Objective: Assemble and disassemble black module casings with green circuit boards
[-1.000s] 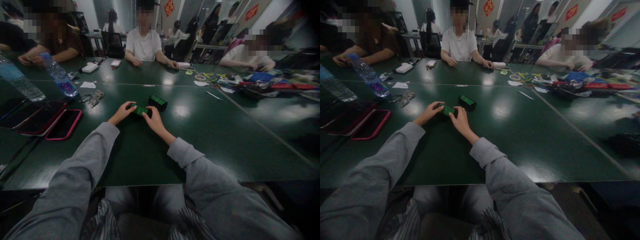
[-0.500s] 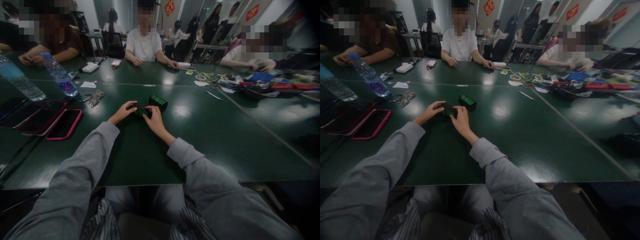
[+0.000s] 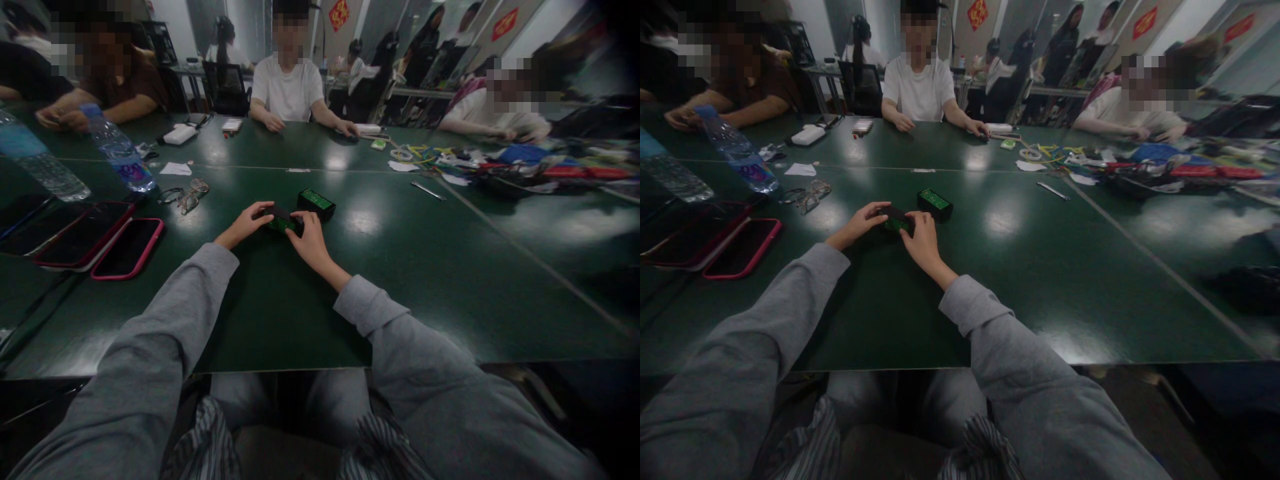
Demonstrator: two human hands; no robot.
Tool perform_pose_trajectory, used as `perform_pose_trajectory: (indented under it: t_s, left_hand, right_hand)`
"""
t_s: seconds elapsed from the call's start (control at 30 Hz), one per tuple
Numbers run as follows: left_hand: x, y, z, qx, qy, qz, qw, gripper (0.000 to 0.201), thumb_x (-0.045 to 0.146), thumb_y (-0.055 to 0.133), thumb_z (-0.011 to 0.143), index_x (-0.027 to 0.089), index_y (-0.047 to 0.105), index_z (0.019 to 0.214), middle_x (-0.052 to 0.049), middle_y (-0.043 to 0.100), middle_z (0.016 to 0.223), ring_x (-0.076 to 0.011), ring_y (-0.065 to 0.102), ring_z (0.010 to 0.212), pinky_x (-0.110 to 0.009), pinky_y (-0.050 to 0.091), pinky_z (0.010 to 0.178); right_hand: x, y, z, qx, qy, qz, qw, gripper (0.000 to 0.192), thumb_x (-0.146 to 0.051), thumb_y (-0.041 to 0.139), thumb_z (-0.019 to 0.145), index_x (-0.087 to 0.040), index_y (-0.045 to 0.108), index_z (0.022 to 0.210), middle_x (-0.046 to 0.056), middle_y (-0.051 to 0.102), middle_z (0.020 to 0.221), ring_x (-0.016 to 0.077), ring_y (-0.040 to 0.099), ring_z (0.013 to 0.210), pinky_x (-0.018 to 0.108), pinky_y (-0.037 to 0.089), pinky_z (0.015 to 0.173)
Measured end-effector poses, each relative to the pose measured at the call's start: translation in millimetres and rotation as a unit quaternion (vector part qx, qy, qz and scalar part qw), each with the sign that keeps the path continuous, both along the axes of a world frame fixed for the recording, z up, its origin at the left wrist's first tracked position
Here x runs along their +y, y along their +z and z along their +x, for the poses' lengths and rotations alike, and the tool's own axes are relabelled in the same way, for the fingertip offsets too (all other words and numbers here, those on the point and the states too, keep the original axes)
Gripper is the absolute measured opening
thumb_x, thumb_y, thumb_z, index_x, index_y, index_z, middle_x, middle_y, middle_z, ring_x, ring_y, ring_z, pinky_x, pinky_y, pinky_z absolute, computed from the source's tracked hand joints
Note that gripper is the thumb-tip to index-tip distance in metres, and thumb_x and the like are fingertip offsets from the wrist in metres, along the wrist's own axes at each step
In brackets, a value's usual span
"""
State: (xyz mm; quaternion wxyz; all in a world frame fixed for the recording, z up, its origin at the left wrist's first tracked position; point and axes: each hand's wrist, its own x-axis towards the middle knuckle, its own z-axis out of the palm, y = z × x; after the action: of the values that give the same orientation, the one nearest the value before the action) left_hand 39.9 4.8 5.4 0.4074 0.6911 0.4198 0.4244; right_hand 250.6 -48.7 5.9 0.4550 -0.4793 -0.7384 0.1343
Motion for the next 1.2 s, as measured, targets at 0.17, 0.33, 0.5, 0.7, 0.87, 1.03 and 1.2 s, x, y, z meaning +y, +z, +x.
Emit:
perform_pose_trajectory:
  t_s: [0.17,0.33,0.5,0.7,0.87,1.03,1.2]
  left_hand:
    - [0.3,-0.9,-0.1,-0.005,-0.003,-0.002,1.000,0.057,0.041,0.070,0.076,0.020,0.059,0.129,-0.011,0.060,0.131,-0.0273,0.055,0.123,-0.050,0.039,0.109]
    - [-0.6,-0.6,-0.4,-0.006,-0.004,-0.001,1.000,0.056,0.040,0.070,0.077,0.021,0.059,0.129,-0.011,0.062,0.129,-0.0261,0.057,0.120,-0.049,0.040,0.108]
    - [-0.1,-1.0,-0.7,-0.002,-0.003,0.002,1.000,0.056,0.041,0.070,0.077,0.021,0.059,0.129,-0.011,0.061,0.130,-0.0256,0.056,0.121,-0.048,0.040,0.109]
    - [0.3,-0.8,-1.0,0.001,-0.006,0.003,1.000,0.057,0.041,0.069,0.078,0.020,0.058,0.130,-0.012,0.060,0.132,-0.0268,0.055,0.124,-0.050,0.038,0.110]
    - [-2.3,1.9,0.2,0.001,-0.006,-0.003,1.000,0.056,0.040,0.069,0.078,0.020,0.058,0.129,-0.011,0.061,0.131,-0.0266,0.056,0.122,-0.050,0.039,0.109]
    - [-2.6,2.4,0.7,0.006,-0.003,0.002,1.000,0.056,0.041,0.068,0.078,0.020,0.058,0.129,-0.011,0.060,0.132,-0.0268,0.056,0.123,-0.049,0.039,0.110]
    - [-4.3,3.5,0.3,0.013,-0.005,0.007,1.000,0.057,0.041,0.067,0.079,0.018,0.057,0.131,-0.012,0.059,0.133,-0.0270,0.055,0.124,-0.048,0.039,0.110]
  right_hand:
    - [0.3,-0.6,-0.4,0.005,0.000,0.006,1.000,0.034,-0.015,0.065,0.080,-0.019,0.057,0.113,0.012,0.054,0.112,0.0259,0.053,0.108,0.044,0.047,0.096]
    - [0.2,0.3,0.0,-0.004,0.000,0.001,1.000,0.034,-0.015,0.064,0.080,-0.019,0.057,0.112,0.011,0.054,0.111,0.0254,0.053,0.107,0.043,0.047,0.097]
    - [-0.6,1.9,0.5,-0.005,0.000,-0.005,1.000,0.034,-0.016,0.064,0.080,-0.018,0.057,0.113,0.012,0.054,0.112,0.0253,0.053,0.108,0.043,0.047,0.097]
    - [-0.9,2.2,0.5,-0.003,0.003,-0.009,1.000,0.033,-0.017,0.064,0.081,-0.021,0.056,0.113,0.011,0.054,0.113,0.0258,0.053,0.109,0.046,0.048,0.097]
    - [-1.3,2.1,0.2,-0.003,0.001,-0.011,1.000,0.034,-0.018,0.064,0.080,-0.021,0.057,0.113,0.010,0.054,0.113,0.0255,0.054,0.108,0.046,0.048,0.096]
    - [-0.6,2.0,-0.9,-0.004,-0.006,-0.008,1.000,0.034,-0.016,0.065,0.079,-0.022,0.057,0.112,0.010,0.054,0.111,0.0254,0.054,0.108,0.045,0.047,0.098]
    - [-0.2,2.0,-1.4,0.001,-0.003,-0.004,1.000,0.034,-0.015,0.065,0.078,-0.020,0.057,0.111,0.011,0.055,0.111,0.0252,0.054,0.108,0.044,0.047,0.098]
